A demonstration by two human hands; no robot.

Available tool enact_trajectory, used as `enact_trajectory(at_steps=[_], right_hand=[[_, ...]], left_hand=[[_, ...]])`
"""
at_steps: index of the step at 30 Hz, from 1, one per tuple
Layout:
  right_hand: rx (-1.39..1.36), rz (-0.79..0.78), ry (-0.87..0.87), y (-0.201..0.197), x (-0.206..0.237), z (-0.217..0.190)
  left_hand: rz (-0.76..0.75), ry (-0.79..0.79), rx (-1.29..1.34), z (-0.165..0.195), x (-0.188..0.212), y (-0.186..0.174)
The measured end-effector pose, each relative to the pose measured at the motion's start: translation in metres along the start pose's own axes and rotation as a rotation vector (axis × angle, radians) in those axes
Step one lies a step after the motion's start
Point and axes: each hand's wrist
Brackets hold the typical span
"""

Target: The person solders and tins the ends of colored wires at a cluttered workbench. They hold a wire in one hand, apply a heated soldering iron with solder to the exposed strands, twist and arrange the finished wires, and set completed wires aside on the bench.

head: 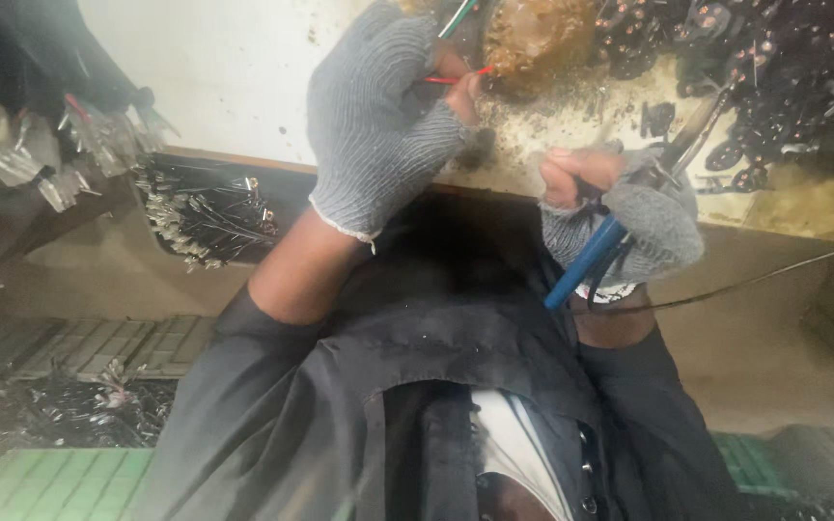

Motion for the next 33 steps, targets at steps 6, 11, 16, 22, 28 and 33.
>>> enact_trajectory(at_steps=[6, 11, 16, 22, 28, 33], right_hand=[[-0.024, 0.025, -0.02, 0.003, 0.001, 0.002], [-0.015, 0.046, -0.075, 0.001, -0.01, -0.011], [-0.051, -0.009, -0.027, -0.01, -0.012, -0.026], [-0.066, -0.05, -0.089, -0.005, -0.008, -0.019], [-0.001, -0.009, -0.26, -0.008, -0.014, -0.013], [-0.086, -0.197, -0.154, -0.004, -0.023, -0.027]], left_hand=[[0.019, 0.035, -0.068, -0.005, 0.003, 0.005], [0.055, 0.098, -0.019, -0.007, 0.01, 0.0], [-0.145, 0.231, 0.07, -0.002, 0.024, -0.019], [-0.598, 0.092, 0.415, 0.009, 0.042, -0.025], [-0.403, 0.239, 0.194, 0.027, 0.031, -0.028], [-0.592, 0.263, 0.133, 0.022, 0.023, -0.037]])
Point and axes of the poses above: each hand's wrist, its own x-axis away from the middle knuckle, its own y-axis out of the palm, z = x × y, and after that the axes turned 7 degrees about -y, right-handed
